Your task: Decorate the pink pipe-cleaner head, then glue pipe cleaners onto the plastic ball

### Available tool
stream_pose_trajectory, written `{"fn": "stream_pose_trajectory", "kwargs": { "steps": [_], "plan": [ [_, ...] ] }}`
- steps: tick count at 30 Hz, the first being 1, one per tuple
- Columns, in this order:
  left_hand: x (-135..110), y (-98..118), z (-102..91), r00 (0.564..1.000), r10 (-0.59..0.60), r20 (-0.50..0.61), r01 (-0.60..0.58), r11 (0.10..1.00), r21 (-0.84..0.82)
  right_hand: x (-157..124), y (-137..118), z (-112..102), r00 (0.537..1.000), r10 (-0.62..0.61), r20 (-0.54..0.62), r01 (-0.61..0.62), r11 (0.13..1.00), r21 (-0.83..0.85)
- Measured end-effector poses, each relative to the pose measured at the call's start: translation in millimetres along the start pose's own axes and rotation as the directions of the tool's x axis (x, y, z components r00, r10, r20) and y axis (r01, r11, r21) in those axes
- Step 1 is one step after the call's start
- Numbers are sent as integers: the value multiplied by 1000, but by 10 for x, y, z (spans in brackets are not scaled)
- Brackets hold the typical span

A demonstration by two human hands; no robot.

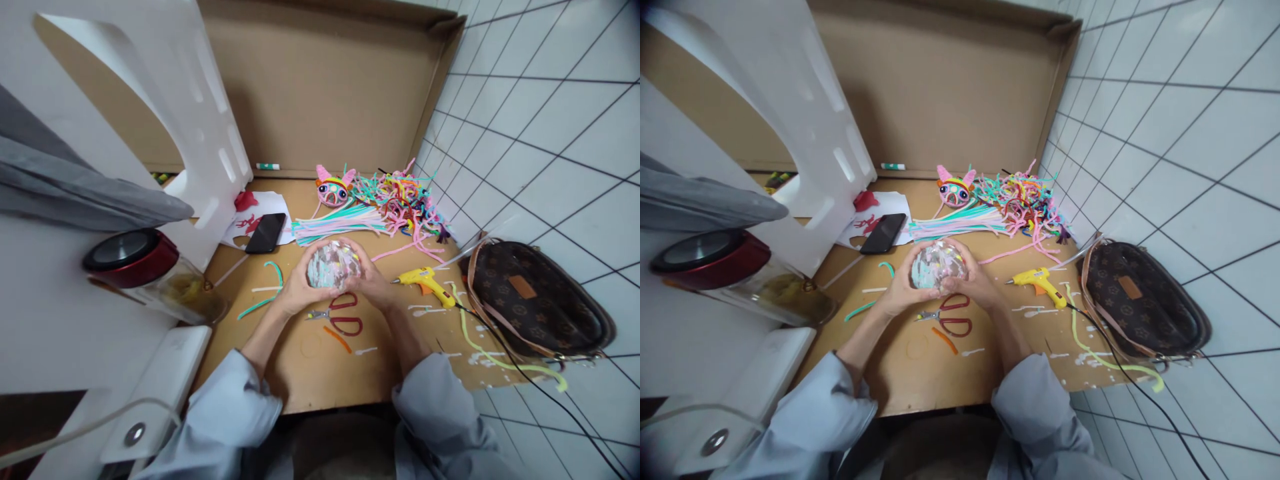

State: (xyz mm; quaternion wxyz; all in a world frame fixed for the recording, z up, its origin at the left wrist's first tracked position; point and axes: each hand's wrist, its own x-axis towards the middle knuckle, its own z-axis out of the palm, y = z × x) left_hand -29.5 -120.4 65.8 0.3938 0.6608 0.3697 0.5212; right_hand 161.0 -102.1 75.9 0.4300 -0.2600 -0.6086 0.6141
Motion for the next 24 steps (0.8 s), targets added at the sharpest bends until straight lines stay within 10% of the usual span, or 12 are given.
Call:
{"fn": "stream_pose_trajectory", "kwargs": {
  "steps": [24],
  "plan": [
    [-30,45,73,998,56,-4,-55,995,84,1,2,-55,1000,16,-14,-16,1000,5]
  ]
}}
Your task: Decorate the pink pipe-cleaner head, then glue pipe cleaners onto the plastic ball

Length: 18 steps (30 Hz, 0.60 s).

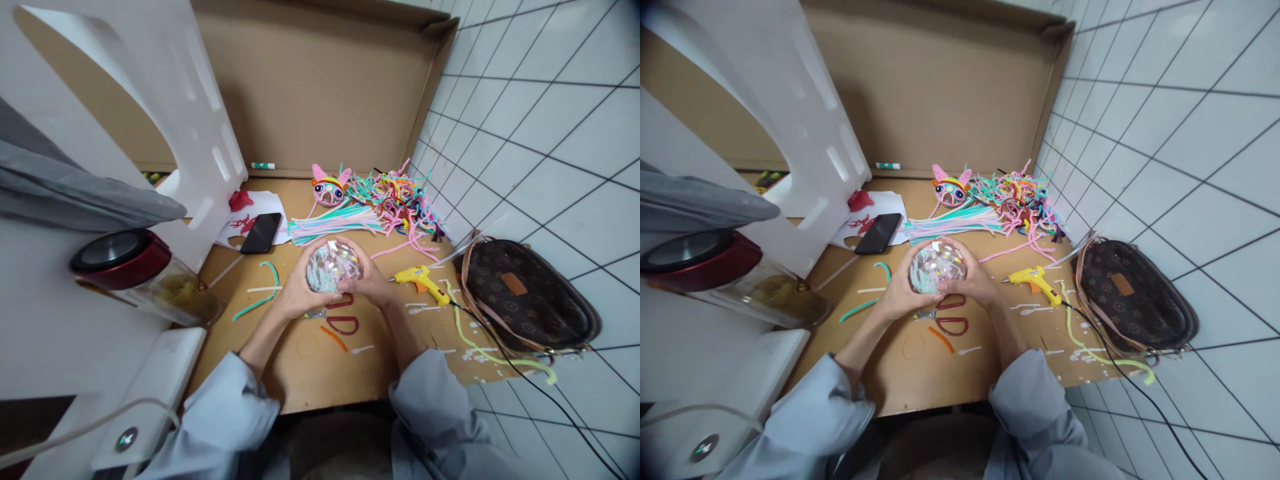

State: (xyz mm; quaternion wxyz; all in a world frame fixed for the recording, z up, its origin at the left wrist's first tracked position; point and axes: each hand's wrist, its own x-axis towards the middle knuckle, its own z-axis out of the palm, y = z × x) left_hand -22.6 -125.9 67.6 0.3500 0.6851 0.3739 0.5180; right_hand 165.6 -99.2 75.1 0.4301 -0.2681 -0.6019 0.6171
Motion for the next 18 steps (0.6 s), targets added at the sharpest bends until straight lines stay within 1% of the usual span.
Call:
{"fn": "stream_pose_trajectory", "kwargs": {
  "steps": [6,10,13,18],
  "plan": [
    [-7,23,21,999,40,-30,-38,998,56,0,1,8,1000,-17,-24,18,999,28],
    [-4,30,9,998,62,-14,-61,994,91,-3,16,-10,999,-38,5,38,999,36],
    [5,19,-13,997,75,-12,-73,991,116,-6,36,-19,999,-38,8,37,996,77],
    [10,-2,-40,998,65,8,-65,993,100,-5,28,-14,1000,-16,20,14,997,80]
  ]
}}
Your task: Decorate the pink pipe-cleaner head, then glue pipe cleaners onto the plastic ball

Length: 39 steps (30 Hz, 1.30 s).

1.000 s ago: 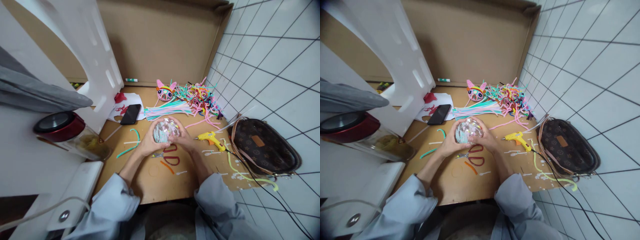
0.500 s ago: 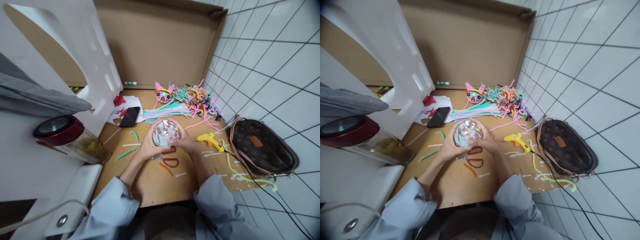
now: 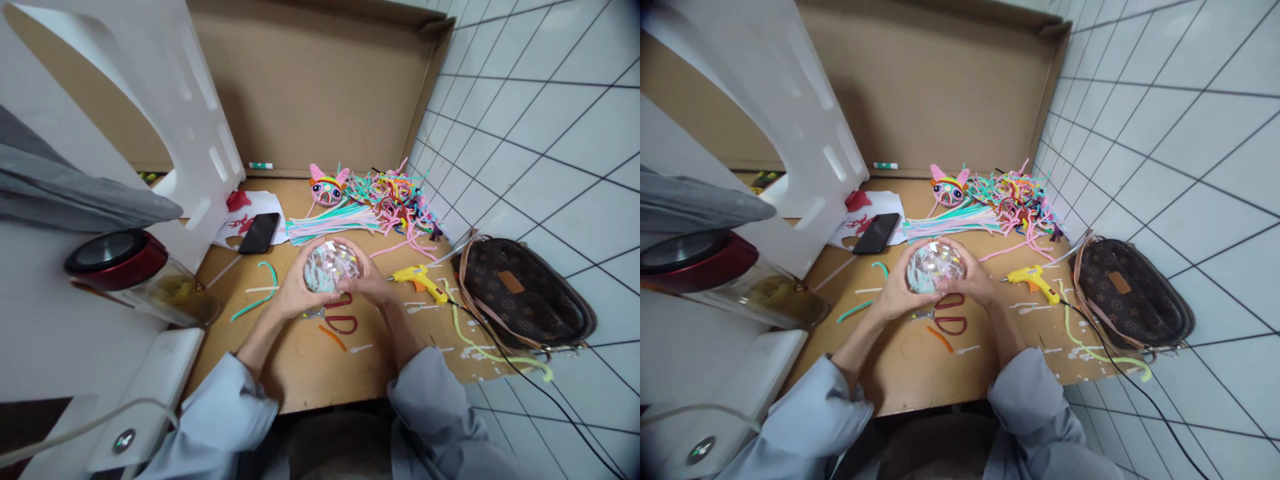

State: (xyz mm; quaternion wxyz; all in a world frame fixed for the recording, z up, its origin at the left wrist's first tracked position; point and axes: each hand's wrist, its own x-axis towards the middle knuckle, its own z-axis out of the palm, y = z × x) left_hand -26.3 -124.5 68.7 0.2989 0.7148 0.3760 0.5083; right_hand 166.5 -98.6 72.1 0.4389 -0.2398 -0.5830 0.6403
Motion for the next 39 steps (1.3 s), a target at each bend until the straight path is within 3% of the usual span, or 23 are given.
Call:
{"fn": "stream_pose_trajectory", "kwargs": {
  "steps": [11,15,23,29,34,39],
  "plan": [
    [-14,13,26,1000,-10,-1,10,1000,-3,5,-32,61,1000,2,-11,-3,997,-78],
    [-14,-24,27,996,-79,-28,77,995,-57,-9,-57,102,1000,2,-13,-3,991,-135],
    [-20,-142,48,971,-226,-84,199,949,-246,-6,21,168,988,-118,-96,98,976,-196],
    [-27,-71,115,964,-261,-45,234,920,-316,17,115,241,915,-265,-303,159,929,-333],
    [-22,-5,185,968,-245,-55,231,956,-182,54,241,307,839,-208,-503,124,973,-195],
    [-38,31,211,971,-234,-46,228,968,-102,74,245,332,808,-169,-565,103,984,-147]
  ]
}}
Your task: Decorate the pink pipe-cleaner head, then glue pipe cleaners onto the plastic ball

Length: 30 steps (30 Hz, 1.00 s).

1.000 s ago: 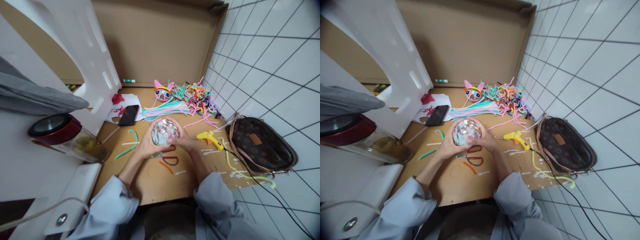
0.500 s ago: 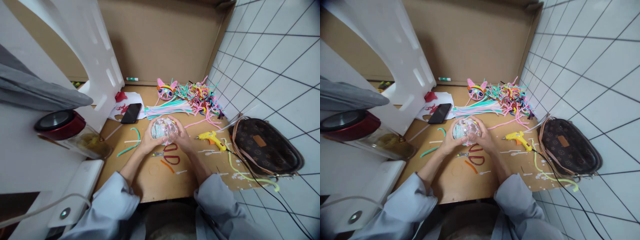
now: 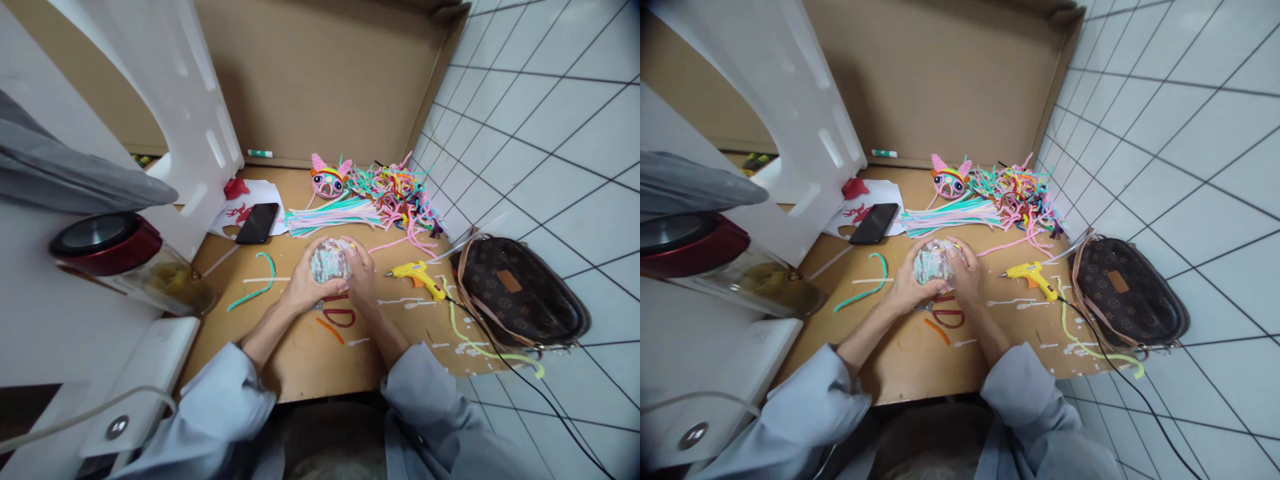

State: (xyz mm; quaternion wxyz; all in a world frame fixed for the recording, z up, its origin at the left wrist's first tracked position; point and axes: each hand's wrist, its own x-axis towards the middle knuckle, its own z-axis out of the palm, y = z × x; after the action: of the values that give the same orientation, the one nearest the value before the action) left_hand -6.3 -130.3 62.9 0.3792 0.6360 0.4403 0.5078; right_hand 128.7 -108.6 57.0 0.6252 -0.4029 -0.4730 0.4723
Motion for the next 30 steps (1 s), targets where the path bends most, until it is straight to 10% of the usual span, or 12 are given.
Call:
{"fn": "stream_pose_trajectory", "kwargs": {
  "steps": [13,30],
  "plan": [
    [-22,-32,34,999,21,-36,-20,1000,5,-15,-13,17,998,56,-2,-56,998,-7],
    [3,-77,0,993,-118,8,116,961,-251,-118,-86,7,979,-202,-10,194,951,-241]
  ]
}}
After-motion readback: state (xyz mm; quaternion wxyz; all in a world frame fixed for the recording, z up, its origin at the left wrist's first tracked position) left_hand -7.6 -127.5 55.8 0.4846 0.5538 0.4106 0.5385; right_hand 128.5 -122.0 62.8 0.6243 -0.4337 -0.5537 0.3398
